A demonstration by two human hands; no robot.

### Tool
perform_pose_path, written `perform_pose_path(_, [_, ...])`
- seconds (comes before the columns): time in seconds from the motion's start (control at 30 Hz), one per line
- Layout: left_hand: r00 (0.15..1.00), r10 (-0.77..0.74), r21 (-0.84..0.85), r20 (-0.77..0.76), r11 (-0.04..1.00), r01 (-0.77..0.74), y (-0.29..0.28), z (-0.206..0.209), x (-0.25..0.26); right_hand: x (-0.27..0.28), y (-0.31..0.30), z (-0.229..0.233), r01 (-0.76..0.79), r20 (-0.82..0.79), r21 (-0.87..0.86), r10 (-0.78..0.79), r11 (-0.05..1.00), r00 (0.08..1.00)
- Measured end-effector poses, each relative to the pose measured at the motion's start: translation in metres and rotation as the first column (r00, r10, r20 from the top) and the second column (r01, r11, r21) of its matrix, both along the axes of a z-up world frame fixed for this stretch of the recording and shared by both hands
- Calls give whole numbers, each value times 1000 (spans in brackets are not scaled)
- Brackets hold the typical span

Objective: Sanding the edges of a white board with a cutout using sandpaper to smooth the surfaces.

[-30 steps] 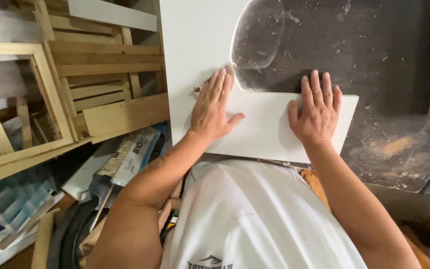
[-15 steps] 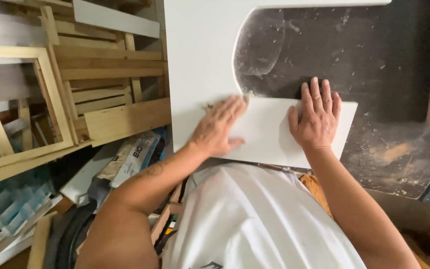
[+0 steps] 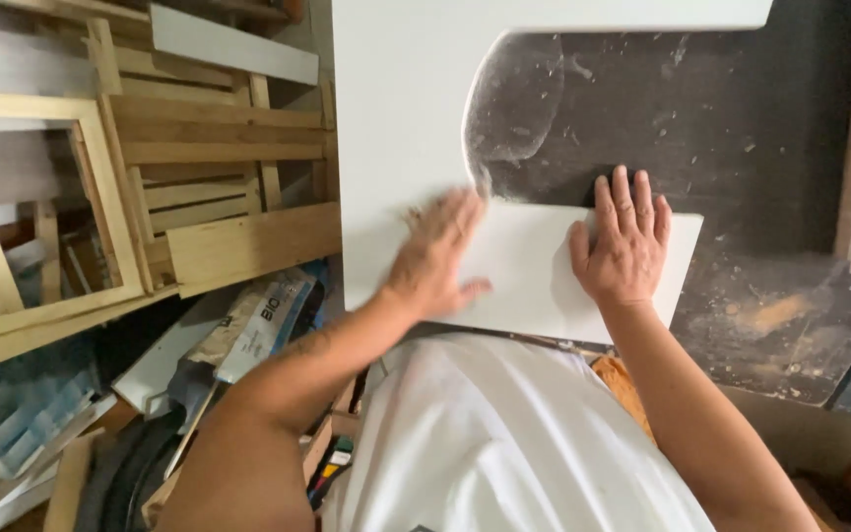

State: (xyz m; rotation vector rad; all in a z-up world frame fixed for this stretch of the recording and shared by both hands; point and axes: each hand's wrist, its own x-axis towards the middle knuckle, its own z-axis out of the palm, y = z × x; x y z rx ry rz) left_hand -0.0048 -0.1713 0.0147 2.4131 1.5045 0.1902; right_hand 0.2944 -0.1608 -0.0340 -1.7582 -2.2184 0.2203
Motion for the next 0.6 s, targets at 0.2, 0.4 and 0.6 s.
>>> perform_pose_path(0.2, [984,-162,-32,69,986,165,35,-28,-16,1,-5,-6,19,30,-1,-19,1000,999])
perform_pose_path(0.4, [993,30,-138,-115,989,-46,80,-1,-9,-4,-3,15,-14,64,-23,16,1000,998])
perform_pose_path(0.6, [990,-141,-53,16,988,142,27,-11,-20,0,-2,-5,41,63,11,-41,999,997])
